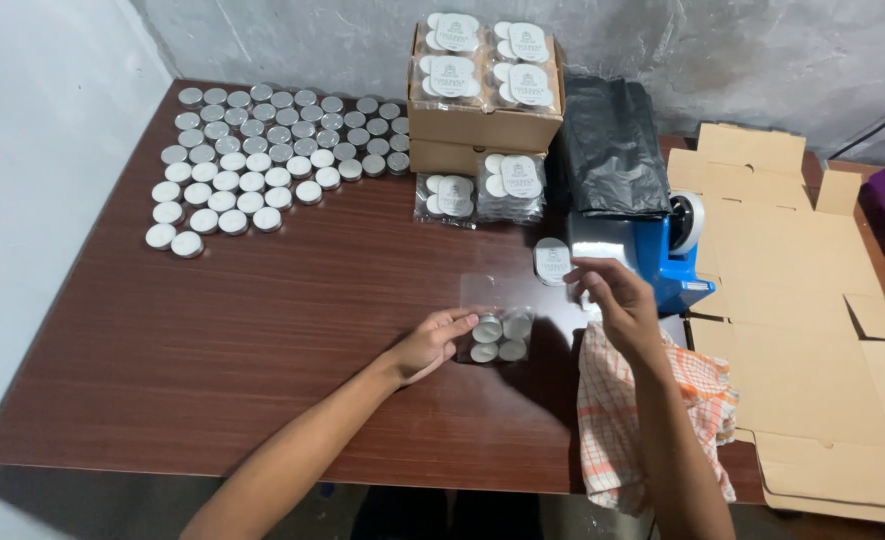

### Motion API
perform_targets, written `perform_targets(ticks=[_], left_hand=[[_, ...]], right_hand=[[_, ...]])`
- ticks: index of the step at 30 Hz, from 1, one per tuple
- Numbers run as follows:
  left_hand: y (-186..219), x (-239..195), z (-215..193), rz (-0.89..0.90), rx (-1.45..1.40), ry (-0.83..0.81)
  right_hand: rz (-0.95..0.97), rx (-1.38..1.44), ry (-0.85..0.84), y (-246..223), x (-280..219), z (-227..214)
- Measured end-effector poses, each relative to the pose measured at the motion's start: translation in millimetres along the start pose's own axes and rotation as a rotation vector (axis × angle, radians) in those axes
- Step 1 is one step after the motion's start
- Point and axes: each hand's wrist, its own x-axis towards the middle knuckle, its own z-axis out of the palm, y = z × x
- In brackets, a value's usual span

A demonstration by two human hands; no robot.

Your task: Cleaning small candle tins with a cloth and placing them into a plastic bag for packaging.

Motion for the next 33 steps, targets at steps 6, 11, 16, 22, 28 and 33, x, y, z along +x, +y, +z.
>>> perform_targets(ticks=[6, 11, 16, 22, 28, 33], left_hand=[[-13, 10, -14, 0.001, -0.046, -0.040], [7, -5, 9, 0.009, -0.082, -0.060], [9, -5, 10, 0.010, -0.088, -0.058], [3, 1, 5, 0.028, -0.093, -0.072], [5, 1, 4, 0.024, -0.096, -0.085], [14, -6, 13, 0.006, -0.064, -0.073]], right_hand=[[-0.122, -0.860, -0.213, -29, 43, -13], [0.090, -1.122, -0.570, -2, 67, 8], [0.262, -1.162, -0.678, 30, 77, 8], [0.241, -1.130, -0.665, 68, 81, -5], [0.099, -1.150, -0.584, 52, 79, -6], [0.171, -1.111, -0.613, 60, 82, -4]])
